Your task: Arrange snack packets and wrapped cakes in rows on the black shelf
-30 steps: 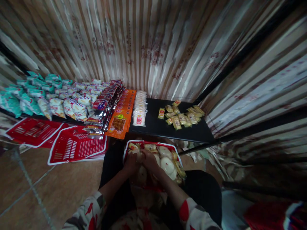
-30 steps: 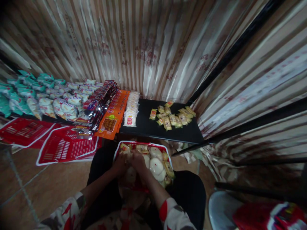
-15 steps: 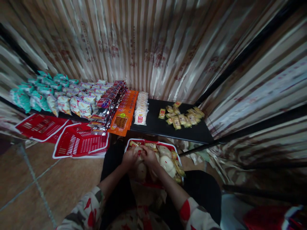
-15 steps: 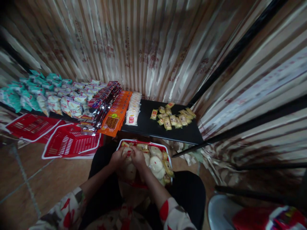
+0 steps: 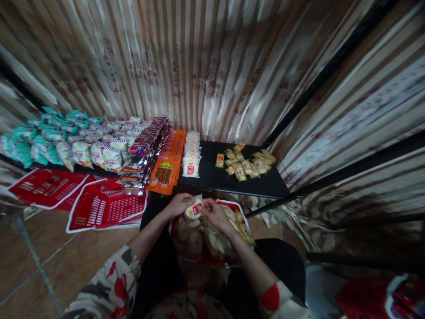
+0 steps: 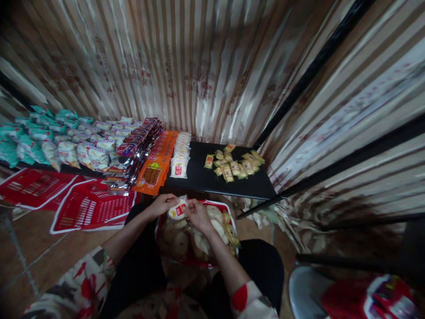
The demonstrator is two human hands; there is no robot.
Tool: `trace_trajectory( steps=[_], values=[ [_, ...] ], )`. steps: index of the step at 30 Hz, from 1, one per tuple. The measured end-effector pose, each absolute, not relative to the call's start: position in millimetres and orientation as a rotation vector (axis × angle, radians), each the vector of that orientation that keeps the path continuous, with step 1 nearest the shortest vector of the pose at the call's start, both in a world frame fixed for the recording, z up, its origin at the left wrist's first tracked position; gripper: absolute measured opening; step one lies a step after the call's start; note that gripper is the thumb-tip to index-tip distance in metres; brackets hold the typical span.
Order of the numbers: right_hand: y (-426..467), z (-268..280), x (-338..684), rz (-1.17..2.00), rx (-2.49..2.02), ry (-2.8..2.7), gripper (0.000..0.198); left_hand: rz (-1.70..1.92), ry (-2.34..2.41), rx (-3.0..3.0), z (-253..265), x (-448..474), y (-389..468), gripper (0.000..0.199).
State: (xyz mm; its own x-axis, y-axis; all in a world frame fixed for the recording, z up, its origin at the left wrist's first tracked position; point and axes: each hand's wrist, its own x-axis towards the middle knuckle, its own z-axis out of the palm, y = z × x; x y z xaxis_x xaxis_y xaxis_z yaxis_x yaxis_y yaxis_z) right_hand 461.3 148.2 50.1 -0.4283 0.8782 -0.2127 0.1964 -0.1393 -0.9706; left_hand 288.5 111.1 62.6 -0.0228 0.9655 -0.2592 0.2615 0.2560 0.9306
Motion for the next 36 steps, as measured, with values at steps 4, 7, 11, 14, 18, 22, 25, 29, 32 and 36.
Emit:
trace_trajectory(
  steps=[4, 7, 11, 14, 18, 22, 25, 29, 32, 36],
  values=[
    [143, 57, 459, 1.71, -1.342, -1.22, 0.032, 1.021, 1.344, 0.958, 75, 287, 119, 0.031],
    [136, 60, 454, 1.748, -1.346, -0.895, 0.039, 1.121, 1.239, 0.806, 82, 289, 121, 0.037],
    [129, 59, 444, 1.798, -1.309, -0.57, 0.036, 1.208, 1.154, 0.724, 86, 295, 120, 0.047],
    [129, 59, 433, 1.785, -1.256, -0.436, 0.028, 1.241, 1.112, 0.732, 86, 299, 121, 0.046],
    [129, 61, 418, 1.792, -1.255, -0.464, 0.026, 1.296, 1.186, 0.724, 81, 299, 126, 0.037],
    [130, 63, 410, 1.776, -1.331, -0.63, 0.032, 1.325, 1.274, 0.653, 81, 288, 137, 0.024],
    [143, 58, 410, 1.584, -1.394, -0.715, 0.045, 1.318, 1.339, 0.636, 85, 275, 147, 0.021],
    [175, 50, 414, 1.43, -1.351, -0.971, 0.052, 1.301, 1.364, 0.646, 90, 264, 162, 0.023],
    [199, 50, 413, 1.45, -1.31, -1.26, 0.04, 1.279, 1.386, 0.729, 87, 263, 175, 0.026],
    [224, 51, 406, 1.367, -1.339, -1.482, 0.031, 1.264, 1.672, 0.908, 78, 265, 188, 0.033]
  ],
)
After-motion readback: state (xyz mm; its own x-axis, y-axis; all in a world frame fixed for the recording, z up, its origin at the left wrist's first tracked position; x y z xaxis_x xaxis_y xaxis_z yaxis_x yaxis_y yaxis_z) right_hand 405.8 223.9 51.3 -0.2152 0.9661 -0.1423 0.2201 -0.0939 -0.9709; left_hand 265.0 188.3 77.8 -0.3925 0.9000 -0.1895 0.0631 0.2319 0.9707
